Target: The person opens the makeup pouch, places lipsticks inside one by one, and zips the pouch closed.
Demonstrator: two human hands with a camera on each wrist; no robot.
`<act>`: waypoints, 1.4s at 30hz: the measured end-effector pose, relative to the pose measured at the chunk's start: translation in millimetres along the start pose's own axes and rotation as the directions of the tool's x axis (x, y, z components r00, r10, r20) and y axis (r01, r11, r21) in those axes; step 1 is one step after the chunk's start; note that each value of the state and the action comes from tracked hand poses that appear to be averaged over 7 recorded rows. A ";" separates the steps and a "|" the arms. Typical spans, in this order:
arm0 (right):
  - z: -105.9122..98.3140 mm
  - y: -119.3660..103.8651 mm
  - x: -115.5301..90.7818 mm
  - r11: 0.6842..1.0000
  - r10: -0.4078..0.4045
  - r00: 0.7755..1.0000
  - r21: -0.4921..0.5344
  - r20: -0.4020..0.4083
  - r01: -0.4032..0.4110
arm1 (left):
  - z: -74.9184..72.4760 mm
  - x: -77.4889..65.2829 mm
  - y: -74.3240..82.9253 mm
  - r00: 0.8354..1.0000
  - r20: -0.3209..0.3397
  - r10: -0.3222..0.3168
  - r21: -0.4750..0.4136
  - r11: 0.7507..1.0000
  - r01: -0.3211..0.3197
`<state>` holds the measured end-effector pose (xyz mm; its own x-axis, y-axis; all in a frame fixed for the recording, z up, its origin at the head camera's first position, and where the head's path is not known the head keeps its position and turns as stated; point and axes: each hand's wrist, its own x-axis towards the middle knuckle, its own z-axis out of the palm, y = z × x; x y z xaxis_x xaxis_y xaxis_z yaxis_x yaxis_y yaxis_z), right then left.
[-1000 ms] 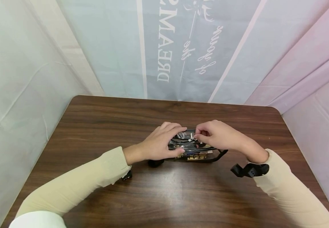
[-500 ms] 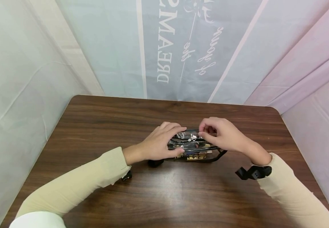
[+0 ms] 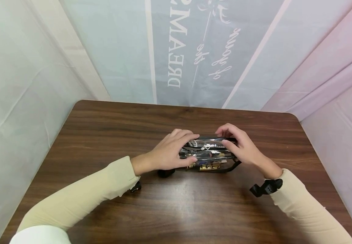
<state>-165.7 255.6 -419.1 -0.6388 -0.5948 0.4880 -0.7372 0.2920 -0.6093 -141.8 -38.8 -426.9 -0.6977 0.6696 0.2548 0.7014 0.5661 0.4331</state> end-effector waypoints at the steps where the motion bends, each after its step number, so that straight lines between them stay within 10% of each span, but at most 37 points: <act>1: -0.1 1.2 -1.9 1.000 -0.002 1.000 0.016 -0.004 0.003 | -0.2 0.1 0.2 1.000 0.000 -0.002 0.001 1.000 0.002; 13: -1.8 12.9 -22.6 0.993 0.046 0.997 0.102 0.066 -0.052 | 0.0 -0.8 0.4 1.000 0.011 -0.006 0.010 1.000 0.006; 21: 7.4 21.1 -28.7 0.993 -0.011 1.000 0.119 -0.026 0.014 | -1.2 -3.8 0.3 1.000 -0.002 0.008 0.034 0.999 -0.008; 32: 10.1 22.1 -35.3 0.994 0.015 1.000 0.109 -0.017 -0.013 | -12.3 -0.7 8.0 0.998 0.050 0.037 0.212 0.976 -0.047; 37: 7.4 22.3 -37.8 0.995 0.025 1.000 0.101 0.005 -0.025 | -14.4 6.0 16.5 0.991 -0.042 0.126 0.248 0.962 -0.112; 42: 4.2 25.0 -40.7 0.997 0.003 1.000 0.075 -0.003 -0.002 | -13.5 16.9 29.4 0.950 -0.161 0.266 0.373 0.908 -0.191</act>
<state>-157.3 283.9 -456.8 -0.6413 -0.5920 0.4881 -0.7171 0.2360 -0.6558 -134.9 -17.4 -398.2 -0.5003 0.7093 0.4966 0.8243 0.5657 0.0223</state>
